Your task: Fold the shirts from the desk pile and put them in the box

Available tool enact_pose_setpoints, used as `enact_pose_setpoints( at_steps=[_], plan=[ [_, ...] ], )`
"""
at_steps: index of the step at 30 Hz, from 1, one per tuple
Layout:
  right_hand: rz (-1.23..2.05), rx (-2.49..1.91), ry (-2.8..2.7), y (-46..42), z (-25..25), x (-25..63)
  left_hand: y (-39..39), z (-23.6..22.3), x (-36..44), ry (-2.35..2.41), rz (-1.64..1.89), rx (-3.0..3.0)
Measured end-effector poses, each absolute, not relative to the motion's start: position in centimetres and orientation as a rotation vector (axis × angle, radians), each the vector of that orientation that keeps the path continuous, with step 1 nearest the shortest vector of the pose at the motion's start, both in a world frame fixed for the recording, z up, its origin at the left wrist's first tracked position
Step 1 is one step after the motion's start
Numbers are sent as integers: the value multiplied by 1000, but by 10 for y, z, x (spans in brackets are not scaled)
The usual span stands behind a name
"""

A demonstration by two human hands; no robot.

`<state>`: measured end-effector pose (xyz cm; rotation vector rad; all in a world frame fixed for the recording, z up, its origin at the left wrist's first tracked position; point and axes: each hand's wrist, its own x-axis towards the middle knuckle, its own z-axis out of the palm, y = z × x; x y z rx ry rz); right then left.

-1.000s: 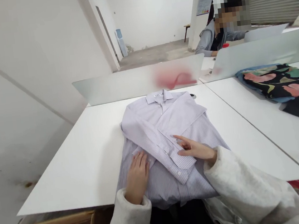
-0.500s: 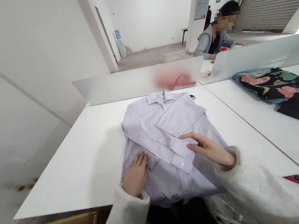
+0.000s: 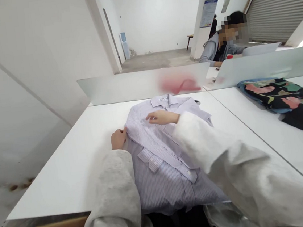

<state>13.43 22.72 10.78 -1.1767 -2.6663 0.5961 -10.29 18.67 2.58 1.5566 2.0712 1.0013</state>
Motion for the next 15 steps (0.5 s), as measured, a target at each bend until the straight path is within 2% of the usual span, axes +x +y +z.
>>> enact_pose_setpoints(
  at_steps=[7, 15],
  plan=[
    [594, -1464, -2328, 303, 47, 30, 213, -9, -115, 1894, 1161, 1299],
    [762, -1547, -2050, 342, 7, 16, 227, -28, -117, 1430, 1513, 956]
  ],
)
